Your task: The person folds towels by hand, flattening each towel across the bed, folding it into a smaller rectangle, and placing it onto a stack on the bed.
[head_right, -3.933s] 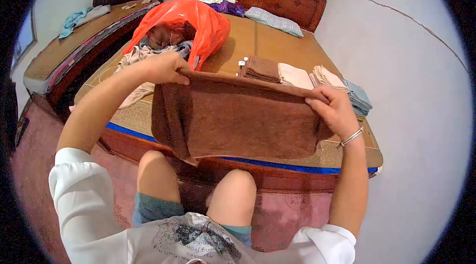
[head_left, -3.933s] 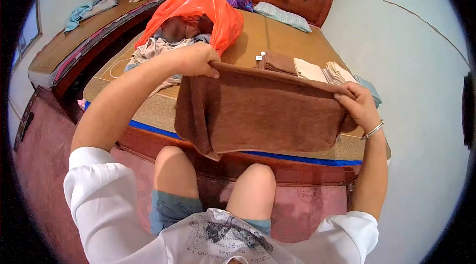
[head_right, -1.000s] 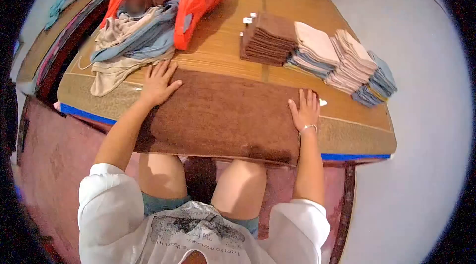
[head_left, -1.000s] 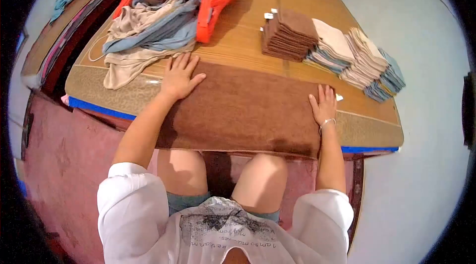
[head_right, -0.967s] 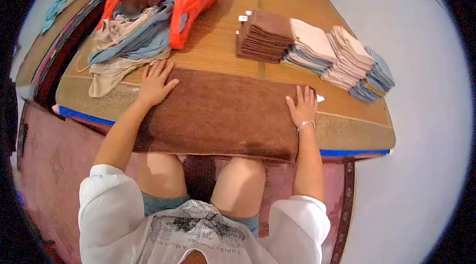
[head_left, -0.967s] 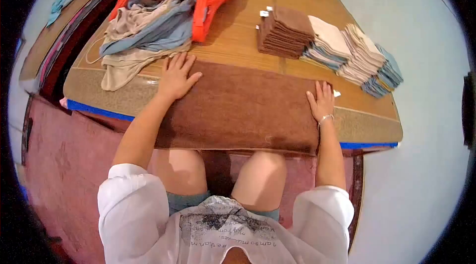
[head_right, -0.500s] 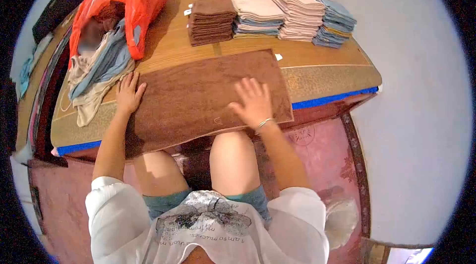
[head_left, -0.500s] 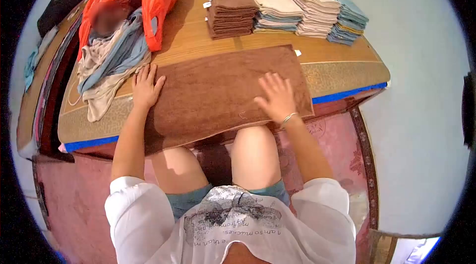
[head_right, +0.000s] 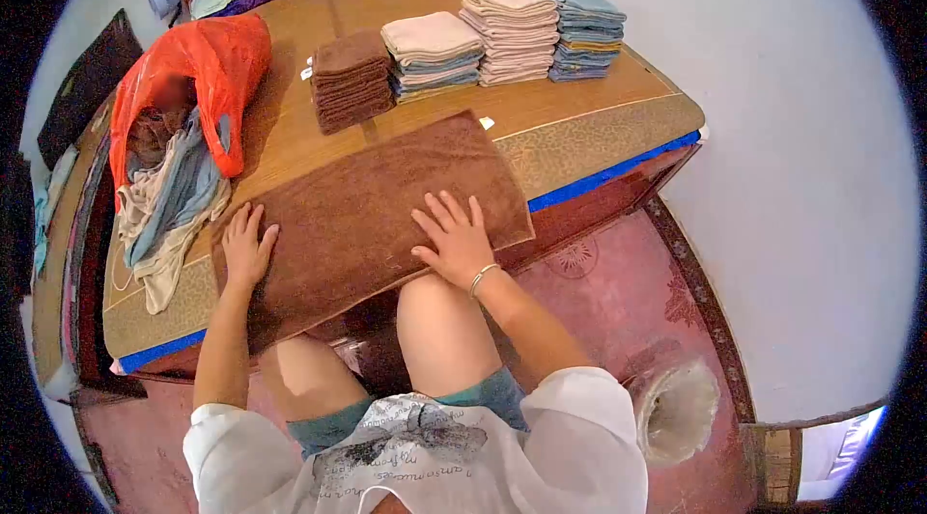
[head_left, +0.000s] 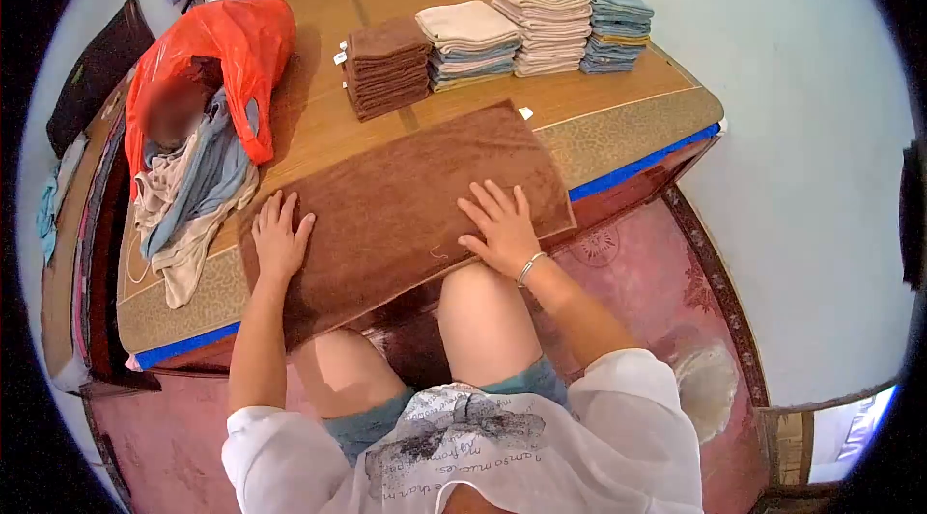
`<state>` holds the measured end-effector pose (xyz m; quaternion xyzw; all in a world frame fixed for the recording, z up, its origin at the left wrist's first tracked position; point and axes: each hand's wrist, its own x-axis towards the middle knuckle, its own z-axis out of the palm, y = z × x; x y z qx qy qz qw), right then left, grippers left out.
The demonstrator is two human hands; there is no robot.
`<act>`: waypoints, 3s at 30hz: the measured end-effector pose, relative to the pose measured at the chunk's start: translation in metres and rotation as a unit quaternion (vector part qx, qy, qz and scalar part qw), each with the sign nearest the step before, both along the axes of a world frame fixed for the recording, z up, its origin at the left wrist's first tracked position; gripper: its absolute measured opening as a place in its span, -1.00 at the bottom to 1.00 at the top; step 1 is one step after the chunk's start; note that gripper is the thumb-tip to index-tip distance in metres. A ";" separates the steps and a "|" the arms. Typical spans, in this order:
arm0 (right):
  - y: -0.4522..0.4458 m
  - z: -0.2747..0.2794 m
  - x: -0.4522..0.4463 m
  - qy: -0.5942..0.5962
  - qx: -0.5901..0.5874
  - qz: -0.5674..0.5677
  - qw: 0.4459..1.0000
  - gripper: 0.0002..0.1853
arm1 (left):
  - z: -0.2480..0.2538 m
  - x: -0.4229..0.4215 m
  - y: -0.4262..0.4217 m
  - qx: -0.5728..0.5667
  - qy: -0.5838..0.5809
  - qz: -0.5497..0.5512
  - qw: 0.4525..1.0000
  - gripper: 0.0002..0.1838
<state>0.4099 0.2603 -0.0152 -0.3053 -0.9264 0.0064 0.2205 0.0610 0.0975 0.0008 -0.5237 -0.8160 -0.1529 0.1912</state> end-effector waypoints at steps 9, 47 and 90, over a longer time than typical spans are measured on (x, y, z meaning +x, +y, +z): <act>-0.006 0.055 -0.021 0.199 -0.035 0.065 0.977 -0.66 | 0.039 0.035 0.066 -0.017 -0.060 0.011 0.998 -0.55; -0.148 0.051 -0.118 0.271 -0.359 0.327 0.831 -0.85 | -0.009 0.058 0.096 0.104 -0.056 0.003 0.993 -0.60; -0.108 0.026 -0.152 0.210 -0.194 0.256 0.924 -0.54 | -0.011 0.057 0.098 0.108 -0.060 0.002 0.992 -0.57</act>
